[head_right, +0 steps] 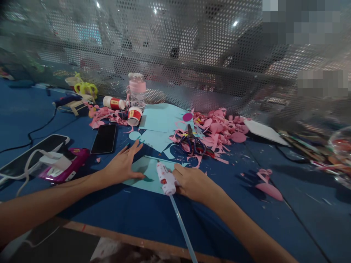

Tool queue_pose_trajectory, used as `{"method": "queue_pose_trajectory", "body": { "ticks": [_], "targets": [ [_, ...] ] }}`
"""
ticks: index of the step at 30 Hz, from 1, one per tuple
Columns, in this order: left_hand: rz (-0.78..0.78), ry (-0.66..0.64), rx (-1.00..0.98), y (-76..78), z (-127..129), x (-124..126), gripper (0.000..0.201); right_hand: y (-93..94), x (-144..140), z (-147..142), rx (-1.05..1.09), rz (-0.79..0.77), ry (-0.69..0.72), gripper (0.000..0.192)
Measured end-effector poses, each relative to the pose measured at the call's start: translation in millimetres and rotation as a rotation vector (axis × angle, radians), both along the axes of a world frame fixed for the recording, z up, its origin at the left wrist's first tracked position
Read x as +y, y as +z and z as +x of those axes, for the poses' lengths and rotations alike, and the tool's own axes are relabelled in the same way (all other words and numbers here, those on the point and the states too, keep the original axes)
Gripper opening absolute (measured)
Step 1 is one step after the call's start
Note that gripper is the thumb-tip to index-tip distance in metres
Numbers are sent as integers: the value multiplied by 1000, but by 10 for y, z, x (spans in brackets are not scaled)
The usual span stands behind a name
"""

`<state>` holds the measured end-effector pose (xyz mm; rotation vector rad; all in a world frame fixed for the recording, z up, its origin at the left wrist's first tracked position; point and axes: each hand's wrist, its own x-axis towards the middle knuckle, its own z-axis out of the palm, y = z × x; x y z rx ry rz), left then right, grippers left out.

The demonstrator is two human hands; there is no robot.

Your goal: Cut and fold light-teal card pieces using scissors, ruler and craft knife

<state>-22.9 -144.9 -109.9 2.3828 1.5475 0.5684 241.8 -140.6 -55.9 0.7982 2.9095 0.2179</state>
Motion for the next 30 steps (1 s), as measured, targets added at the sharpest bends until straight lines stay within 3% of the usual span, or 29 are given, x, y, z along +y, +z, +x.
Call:
{"method": "queue_pose_trajectory", "body": {
  "ticks": [10,22,30],
  "targets": [
    [-133,-1,31,44,-9,29,124,-28,34,-105,44,35,7,10],
    [-105,-8,28,-13,-20,40,124,-41,86,-347,14,79,47,15],
    [-119,1,17,-15,-17,39,123,-49,33,-78,6,63,10,12]
  ]
}}
